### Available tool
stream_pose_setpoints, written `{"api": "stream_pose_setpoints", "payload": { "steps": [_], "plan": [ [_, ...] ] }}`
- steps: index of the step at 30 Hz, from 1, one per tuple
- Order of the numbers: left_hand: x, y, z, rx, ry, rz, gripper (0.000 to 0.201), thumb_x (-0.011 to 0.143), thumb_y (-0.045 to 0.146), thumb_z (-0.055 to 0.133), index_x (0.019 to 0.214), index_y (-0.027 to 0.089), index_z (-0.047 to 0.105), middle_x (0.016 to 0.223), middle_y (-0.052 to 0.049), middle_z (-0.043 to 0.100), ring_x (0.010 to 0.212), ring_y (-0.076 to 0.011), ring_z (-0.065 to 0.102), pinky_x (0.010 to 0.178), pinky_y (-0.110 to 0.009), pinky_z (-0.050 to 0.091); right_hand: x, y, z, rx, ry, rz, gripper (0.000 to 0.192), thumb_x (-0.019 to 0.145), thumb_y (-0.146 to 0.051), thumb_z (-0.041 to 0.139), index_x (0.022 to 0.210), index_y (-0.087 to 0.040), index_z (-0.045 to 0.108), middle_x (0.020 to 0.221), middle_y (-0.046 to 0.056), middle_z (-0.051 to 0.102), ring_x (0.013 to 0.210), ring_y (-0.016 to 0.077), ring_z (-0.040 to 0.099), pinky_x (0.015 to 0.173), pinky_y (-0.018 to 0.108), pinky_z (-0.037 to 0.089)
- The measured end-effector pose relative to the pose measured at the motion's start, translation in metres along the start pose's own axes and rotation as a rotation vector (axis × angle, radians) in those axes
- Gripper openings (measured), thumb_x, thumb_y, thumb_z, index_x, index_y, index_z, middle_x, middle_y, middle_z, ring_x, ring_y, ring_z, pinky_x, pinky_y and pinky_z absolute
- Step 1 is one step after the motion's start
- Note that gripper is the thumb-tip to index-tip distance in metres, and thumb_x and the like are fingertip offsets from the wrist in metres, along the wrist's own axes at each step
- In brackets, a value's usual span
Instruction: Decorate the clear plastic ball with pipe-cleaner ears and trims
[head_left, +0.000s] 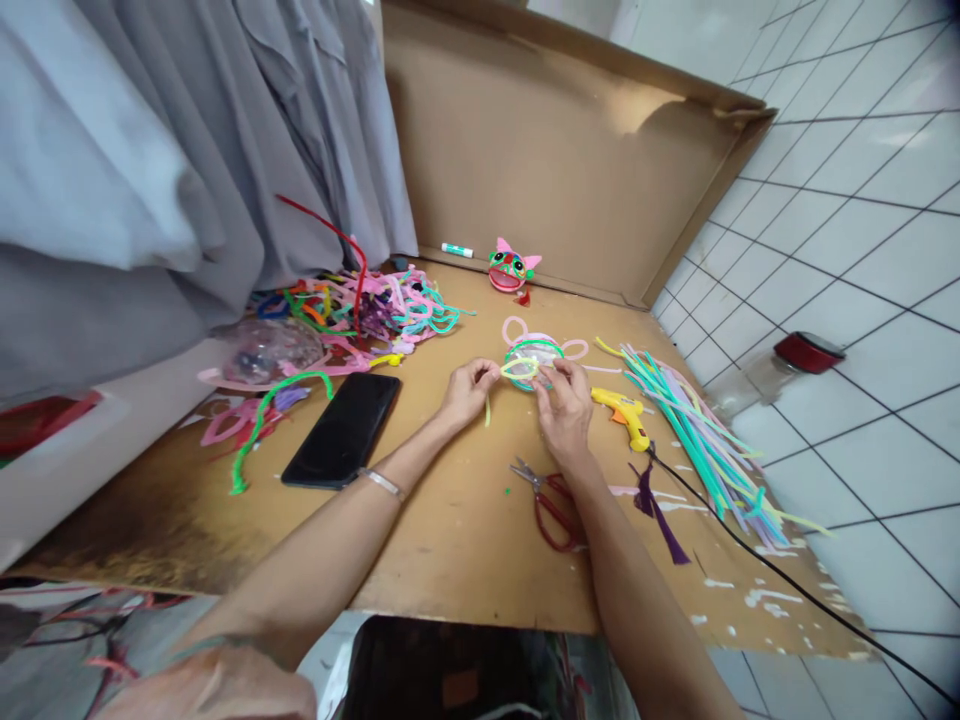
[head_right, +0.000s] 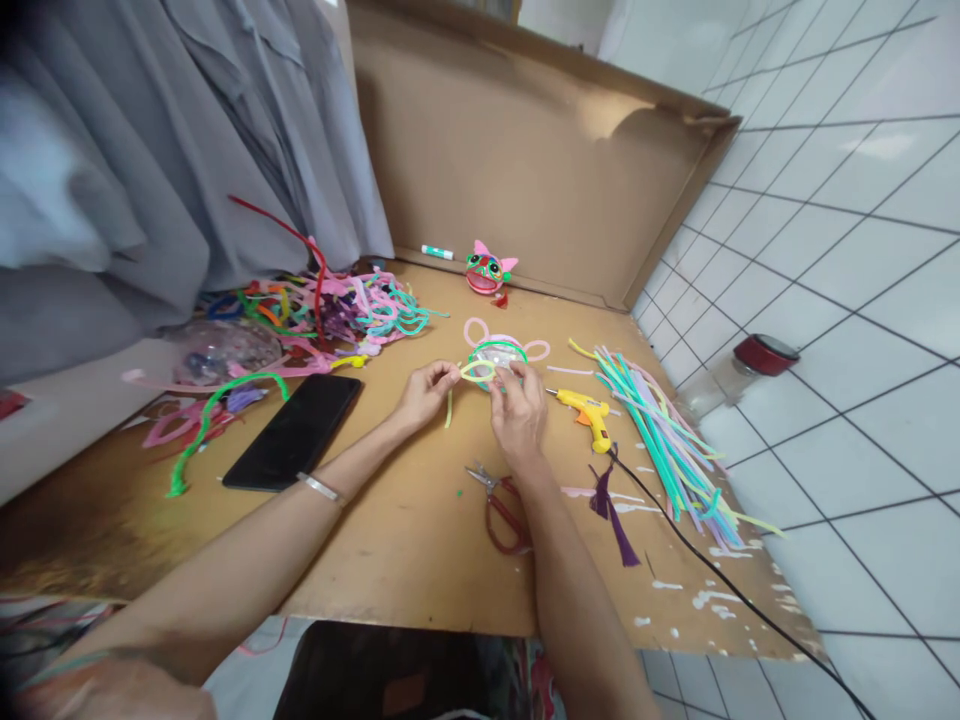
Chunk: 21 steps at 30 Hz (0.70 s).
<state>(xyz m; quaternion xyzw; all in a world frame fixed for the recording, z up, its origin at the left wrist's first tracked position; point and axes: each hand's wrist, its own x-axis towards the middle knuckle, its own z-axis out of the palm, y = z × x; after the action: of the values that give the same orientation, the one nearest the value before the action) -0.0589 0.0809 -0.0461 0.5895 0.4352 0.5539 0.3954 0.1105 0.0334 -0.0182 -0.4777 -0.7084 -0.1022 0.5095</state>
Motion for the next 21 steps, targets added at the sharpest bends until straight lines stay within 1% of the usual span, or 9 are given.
{"api": "stream_pose_setpoints", "payload": {
  "steps": [4, 6, 9, 11, 13, 14, 16, 18, 21],
  "plan": [
    [-0.008, 0.012, 0.003, -0.053, -0.027, 0.009, 0.018, 0.079, 0.034, 0.056, 0.072, 0.018, 0.058, 0.070, 0.001, 0.060, 0.070, -0.0143, 0.053, 0.075, -0.026, 0.043, 0.001, -0.011, -0.002, 0.085, 0.016, 0.025, 0.024, 0.092, -0.028, 0.052, 0.109, -0.021, 0.067, 0.103, 0.010, 0.062, 0.097, 0.0212, 0.062, 0.086, 0.039, 0.053],
    [-0.012, 0.017, 0.006, -0.078, -0.038, 0.027, 0.019, 0.081, 0.035, 0.054, 0.073, 0.018, 0.057, 0.071, 0.000, 0.059, 0.071, -0.0144, 0.053, 0.075, -0.026, 0.043, 0.001, -0.017, -0.002, 0.153, 0.024, 0.076, 0.026, 0.090, -0.031, 0.054, 0.112, -0.020, 0.064, 0.100, 0.009, 0.063, 0.090, 0.0198, 0.062, 0.081, 0.036, 0.053],
    [-0.017, 0.023, 0.010, -0.077, -0.079, 0.063, 0.019, 0.084, 0.034, 0.052, 0.075, 0.018, 0.056, 0.071, 0.000, 0.058, 0.070, -0.0148, 0.052, 0.074, -0.027, 0.042, 0.003, -0.021, -0.004, 0.217, 0.084, 0.189, 0.041, 0.087, -0.036, 0.059, 0.125, -0.019, 0.057, 0.101, 0.009, 0.064, 0.082, 0.0183, 0.061, 0.074, 0.033, 0.052],
    [-0.020, 0.027, 0.011, 0.002, -0.101, 0.121, 0.019, 0.085, 0.033, 0.051, 0.074, 0.018, 0.056, 0.071, -0.001, 0.057, 0.070, -0.0153, 0.052, 0.072, -0.027, 0.042, 0.006, -0.021, -0.007, 0.202, 0.101, 0.199, 0.047, 0.086, -0.037, 0.061, 0.129, -0.020, 0.054, 0.107, 0.010, 0.063, 0.085, 0.0190, 0.061, 0.077, 0.034, 0.051],
    [-0.023, 0.030, 0.009, 0.130, -0.110, 0.207, 0.018, 0.087, 0.031, 0.050, 0.075, 0.019, 0.057, 0.074, -0.002, 0.057, 0.072, -0.0161, 0.052, 0.073, -0.028, 0.042, 0.008, -0.019, -0.011, 0.146, 0.029, 0.129, 0.039, 0.087, -0.037, 0.061, 0.123, -0.022, 0.060, 0.110, 0.010, 0.062, 0.093, 0.0208, 0.060, 0.083, 0.036, 0.049],
    [-0.024, 0.032, 0.008, 0.193, -0.112, 0.255, 0.018, 0.088, 0.030, 0.049, 0.076, 0.019, 0.057, 0.075, -0.003, 0.057, 0.073, -0.0166, 0.052, 0.074, -0.028, 0.042, 0.008, -0.018, -0.013, 0.108, -0.033, 0.083, 0.031, 0.088, -0.036, 0.060, 0.116, -0.023, 0.064, 0.108, 0.009, 0.063, 0.096, 0.0215, 0.060, 0.085, 0.037, 0.048],
    [-0.026, 0.034, 0.005, 0.286, -0.132, 0.336, 0.018, 0.089, 0.029, 0.047, 0.078, 0.019, 0.057, 0.079, -0.004, 0.057, 0.076, -0.0176, 0.053, 0.078, -0.030, 0.043, 0.006, -0.017, -0.013, 0.026, -0.166, 0.007, 0.021, 0.090, -0.034, 0.057, 0.102, -0.023, 0.070, 0.099, 0.007, 0.066, 0.094, 0.0217, 0.060, 0.085, 0.036, 0.046],
    [-0.027, 0.034, 0.004, 0.330, -0.155, 0.384, 0.019, 0.091, 0.029, 0.045, 0.081, 0.020, 0.057, 0.082, -0.005, 0.057, 0.078, -0.0181, 0.053, 0.080, -0.030, 0.043, 0.003, -0.016, -0.011, -0.046, -0.257, -0.028, 0.020, 0.092, -0.031, 0.055, 0.097, -0.022, 0.072, 0.092, 0.007, 0.069, 0.088, 0.0209, 0.061, 0.082, 0.033, 0.045],
    [-0.028, 0.034, 0.004, 0.331, -0.148, 0.402, 0.019, 0.092, 0.028, 0.043, 0.081, 0.020, 0.056, 0.084, -0.005, 0.057, 0.080, -0.0179, 0.053, 0.080, -0.030, 0.043, -0.001, -0.015, -0.006, -0.095, -0.297, -0.013, 0.022, 0.093, -0.029, 0.052, 0.097, -0.022, 0.072, 0.090, 0.007, 0.070, 0.082, 0.0198, 0.062, 0.076, 0.030, 0.045]
  ]
}}
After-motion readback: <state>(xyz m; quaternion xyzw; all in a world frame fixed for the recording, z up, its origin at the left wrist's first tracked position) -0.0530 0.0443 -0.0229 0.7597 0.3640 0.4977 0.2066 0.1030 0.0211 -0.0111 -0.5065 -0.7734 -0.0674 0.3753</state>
